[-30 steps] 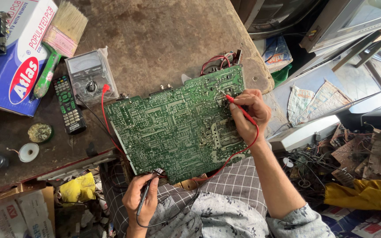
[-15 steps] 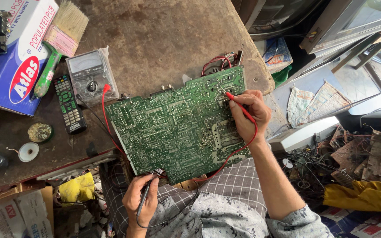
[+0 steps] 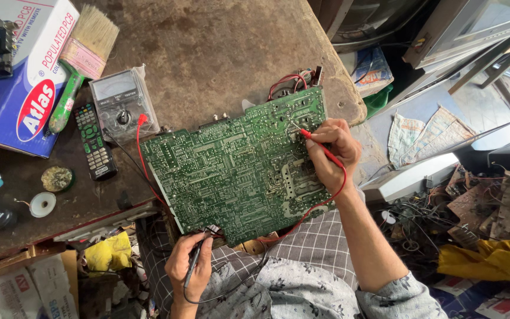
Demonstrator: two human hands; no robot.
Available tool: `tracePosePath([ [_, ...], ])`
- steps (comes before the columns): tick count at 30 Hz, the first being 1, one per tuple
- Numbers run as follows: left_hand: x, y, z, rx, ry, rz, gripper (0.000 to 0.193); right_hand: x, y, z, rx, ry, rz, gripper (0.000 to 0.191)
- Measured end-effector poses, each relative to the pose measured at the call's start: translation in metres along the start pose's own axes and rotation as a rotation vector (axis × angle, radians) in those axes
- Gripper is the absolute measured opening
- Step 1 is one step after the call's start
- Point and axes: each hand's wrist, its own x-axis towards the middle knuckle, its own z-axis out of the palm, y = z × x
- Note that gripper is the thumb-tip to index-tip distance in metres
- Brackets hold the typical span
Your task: The person tests a green circuit board using a multimeter. They hold the red and black probes and touch various points on the board to check electrical continuity or voltage.
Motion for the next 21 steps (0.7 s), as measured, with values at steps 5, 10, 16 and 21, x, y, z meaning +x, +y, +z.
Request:
tracePosePath([
  [5, 0.000, 0.006, 0.002, -0.004, 0.008, 0.011, 0.020, 0.000, 0.001, 0.000, -0.003, 0.038, 0.011, 0.016],
  [10, -0.003, 0.013, 0.006, -0.005, 0.025, -0.016, 0.020, -0.001, 0.004, -0.004, -0.041, 0.038, -0.015, 0.017],
  [16, -0.005, 0.016, 0.008, -0.004, 0.046, 0.042, 0.019, -0.004, 0.002, -0.007, -0.084, 0.032, 0.021, 0.015],
  [21, -0.006, 0.016, 0.006, -0.019, 0.048, 0.027, 0.018, -0.004, -0.001, -0.005, -0.068, 0.026, 0.083, 0.015],
])
